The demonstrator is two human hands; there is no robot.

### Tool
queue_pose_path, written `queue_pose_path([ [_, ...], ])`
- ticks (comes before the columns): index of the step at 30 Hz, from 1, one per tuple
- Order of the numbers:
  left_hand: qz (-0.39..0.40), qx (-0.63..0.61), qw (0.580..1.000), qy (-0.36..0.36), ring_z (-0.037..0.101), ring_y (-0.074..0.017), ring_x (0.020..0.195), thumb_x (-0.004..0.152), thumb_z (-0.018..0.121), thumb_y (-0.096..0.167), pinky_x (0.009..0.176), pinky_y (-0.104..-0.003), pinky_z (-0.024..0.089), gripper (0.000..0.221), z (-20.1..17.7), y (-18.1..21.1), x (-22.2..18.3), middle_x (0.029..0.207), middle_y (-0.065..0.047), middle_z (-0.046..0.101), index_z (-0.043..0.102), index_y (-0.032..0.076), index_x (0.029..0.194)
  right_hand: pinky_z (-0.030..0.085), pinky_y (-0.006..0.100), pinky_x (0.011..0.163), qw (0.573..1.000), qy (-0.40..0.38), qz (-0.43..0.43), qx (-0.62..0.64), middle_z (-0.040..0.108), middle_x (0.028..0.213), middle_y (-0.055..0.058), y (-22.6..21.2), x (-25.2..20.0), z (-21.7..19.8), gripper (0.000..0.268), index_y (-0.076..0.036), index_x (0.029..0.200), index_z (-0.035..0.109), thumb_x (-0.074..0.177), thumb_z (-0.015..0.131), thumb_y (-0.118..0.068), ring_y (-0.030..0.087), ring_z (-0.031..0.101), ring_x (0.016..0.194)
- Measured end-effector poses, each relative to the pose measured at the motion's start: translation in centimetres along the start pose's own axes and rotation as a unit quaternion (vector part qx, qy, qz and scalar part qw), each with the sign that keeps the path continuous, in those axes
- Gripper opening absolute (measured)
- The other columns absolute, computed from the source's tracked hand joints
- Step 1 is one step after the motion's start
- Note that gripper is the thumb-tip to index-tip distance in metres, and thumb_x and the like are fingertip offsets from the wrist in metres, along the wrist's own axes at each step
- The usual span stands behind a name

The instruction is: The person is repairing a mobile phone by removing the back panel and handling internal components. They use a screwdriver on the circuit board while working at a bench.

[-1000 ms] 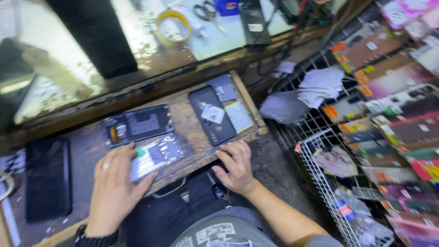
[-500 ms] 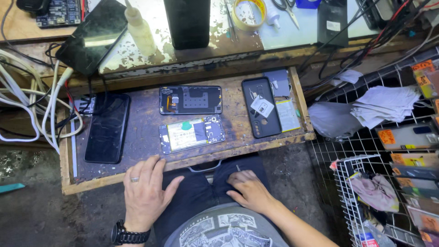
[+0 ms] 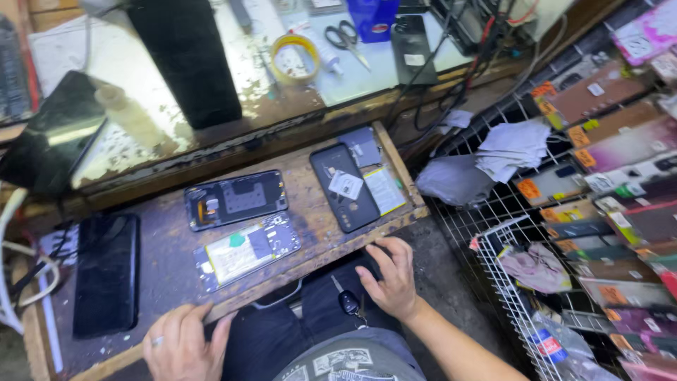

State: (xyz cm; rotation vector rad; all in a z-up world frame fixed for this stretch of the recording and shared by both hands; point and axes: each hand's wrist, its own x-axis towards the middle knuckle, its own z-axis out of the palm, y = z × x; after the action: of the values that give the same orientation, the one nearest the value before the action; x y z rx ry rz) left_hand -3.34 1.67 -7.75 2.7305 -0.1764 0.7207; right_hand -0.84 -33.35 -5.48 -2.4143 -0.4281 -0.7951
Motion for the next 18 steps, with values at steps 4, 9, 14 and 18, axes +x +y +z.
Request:
queue_pose_path([
  [4, 0.092, -0.056, 0.993, 0.057, 0.065, -0.0318, 0.081, 0.059, 0.093, 0.034, 0.079, -0.045, 0.053, 0.043, 3.3, -3.6, 0.2, 0.085, -0.013, 0.068, 0.074, 0.005, 0.085, 0.039, 0.051, 0.102, 0.997, 0.003, -0.037, -0.069, 0.057, 0.124, 0.014, 0.9, 1.8, -0.6, 0.050, -0.003, 0.120, 0.065, 0.078, 0.084, -0.022, 0.035, 0.051, 0.115],
  [9, 0.052, -0.058, 0.996, 0.042, 0.065, -0.0340, 0.081, 0.054, 0.093, 0.032, 0.082, -0.048, 0.055, 0.044, 5.4, -5.1, -2.2, 0.083, -0.015, 0.067, 0.072, 0.004, 0.081, 0.035, 0.051, 0.105, 0.991, -0.004, -0.044, -0.130, 0.061, 0.121, 0.008, 1.5, 3.0, -1.0, 0.048, -0.008, 0.118, 0.069, 0.076, 0.084, -0.024, 0.030, 0.052, 0.116],
  [14, 0.045, -0.057, 0.996, 0.045, 0.065, -0.0338, 0.081, 0.056, 0.093, 0.032, 0.083, -0.048, 0.055, 0.044, 6.5, -5.3, -1.8, 0.084, -0.014, 0.067, 0.072, 0.004, 0.082, 0.039, 0.048, 0.100, 0.996, -0.015, -0.069, -0.046, 0.062, 0.113, 0.010, 2.2, 4.4, -2.1, 0.043, -0.004, 0.116, 0.069, 0.079, 0.084, -0.022, 0.030, 0.056, 0.109],
  [18, 0.039, -0.060, 0.997, 0.041, 0.065, -0.0338, 0.082, 0.056, 0.093, 0.032, 0.083, -0.048, 0.054, 0.044, 7.5, -5.1, -0.5, 0.084, -0.014, 0.067, 0.072, 0.004, 0.083, 0.046, 0.046, 0.092, 0.994, 0.035, -0.100, -0.029, 0.063, 0.110, 0.013, 4.4, 9.5, -2.8, 0.028, -0.001, 0.109, 0.066, 0.084, 0.076, -0.011, 0.034, 0.060, 0.101],
])
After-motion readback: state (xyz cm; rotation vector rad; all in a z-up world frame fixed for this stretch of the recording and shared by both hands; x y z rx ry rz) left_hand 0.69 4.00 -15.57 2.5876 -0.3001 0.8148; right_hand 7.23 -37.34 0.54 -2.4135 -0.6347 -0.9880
